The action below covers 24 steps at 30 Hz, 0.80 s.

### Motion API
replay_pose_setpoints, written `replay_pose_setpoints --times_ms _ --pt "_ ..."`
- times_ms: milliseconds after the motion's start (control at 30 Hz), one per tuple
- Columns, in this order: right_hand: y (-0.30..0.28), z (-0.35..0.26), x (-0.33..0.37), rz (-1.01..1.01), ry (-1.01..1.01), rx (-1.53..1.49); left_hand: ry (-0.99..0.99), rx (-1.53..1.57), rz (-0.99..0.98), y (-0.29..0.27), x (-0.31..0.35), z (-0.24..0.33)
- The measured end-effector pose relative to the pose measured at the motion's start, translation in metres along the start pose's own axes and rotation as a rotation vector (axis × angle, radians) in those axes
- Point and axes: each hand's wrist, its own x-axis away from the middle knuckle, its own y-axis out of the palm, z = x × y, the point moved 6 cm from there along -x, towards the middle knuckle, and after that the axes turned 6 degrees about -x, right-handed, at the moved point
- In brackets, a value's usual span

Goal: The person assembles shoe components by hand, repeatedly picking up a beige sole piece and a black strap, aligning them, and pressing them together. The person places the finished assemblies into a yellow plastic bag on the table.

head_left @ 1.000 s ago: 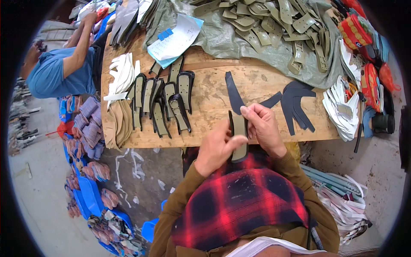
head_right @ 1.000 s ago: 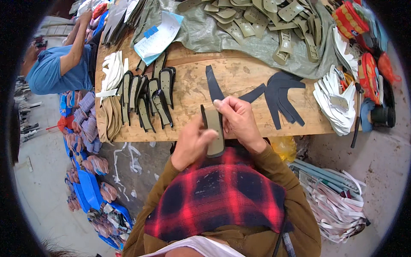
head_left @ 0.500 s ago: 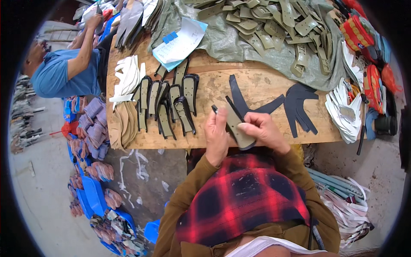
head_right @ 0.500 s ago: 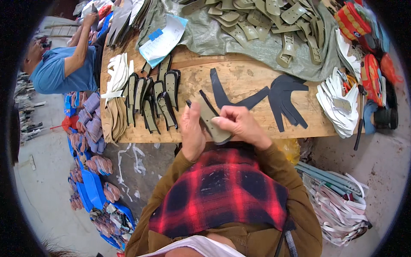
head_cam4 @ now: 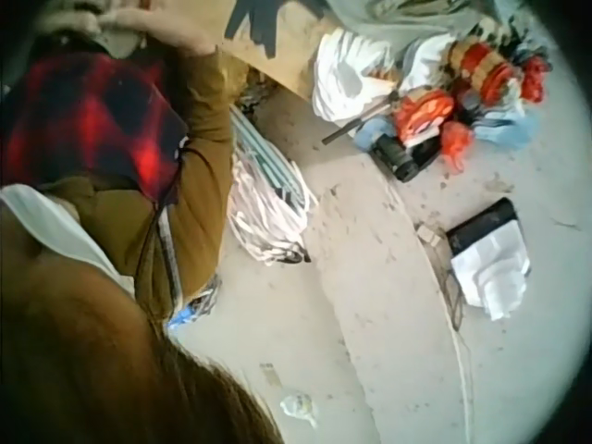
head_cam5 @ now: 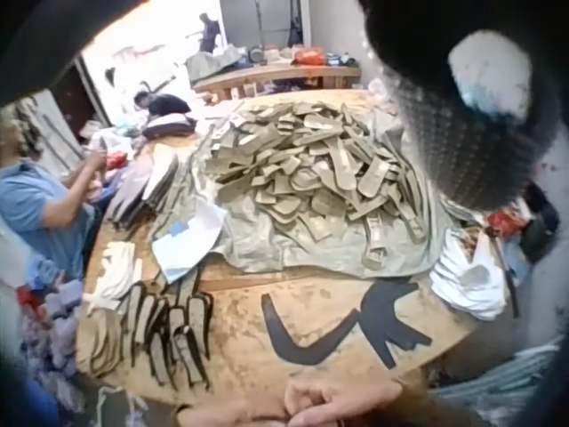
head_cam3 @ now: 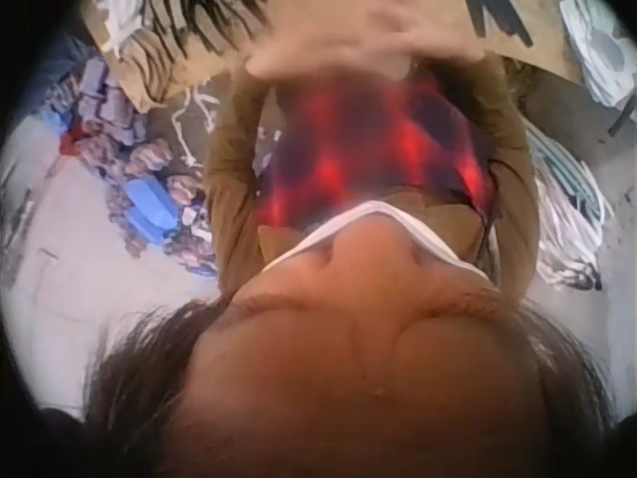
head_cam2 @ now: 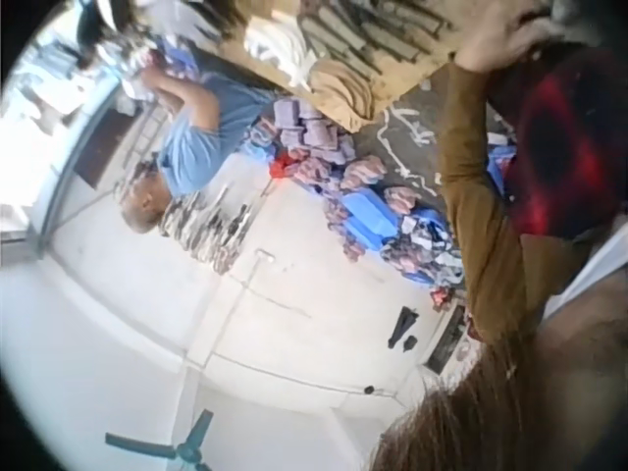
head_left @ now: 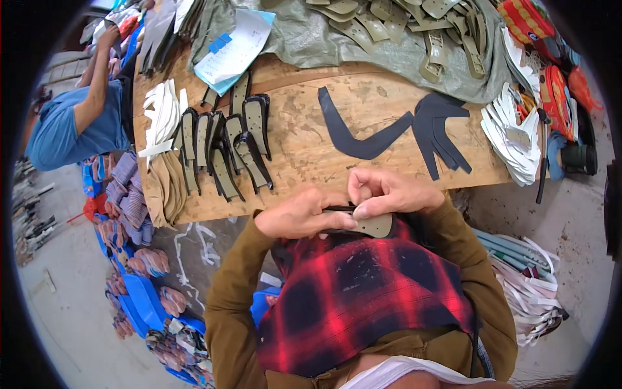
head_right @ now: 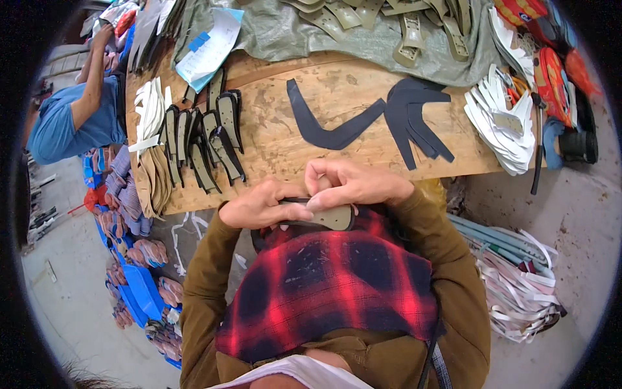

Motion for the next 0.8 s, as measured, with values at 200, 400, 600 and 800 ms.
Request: replay_pose_setpoints --times_ms 200,400,600,800 --pt "0.002 -0.004 0.0 0.038 0.004 0.087 0.121 -0.025 0.203 0.002 0.003 -0.014" --pt "0.0 -0.017 -0.01 0.089 -0.217 -0.297 0.054 0.103 0.37 -0.003 0.013 -0.014" --pt "-0.006 -0.015 -0.015 0.145 -0.223 -0.123 0.015 0.172 0.447 0.0 0.012 -0.02" --pt "-0.017 -0.018 -0.011 0.262 -0.162 -0.132 0.053 0.202 0.594 0.004 0.008 -0.026"
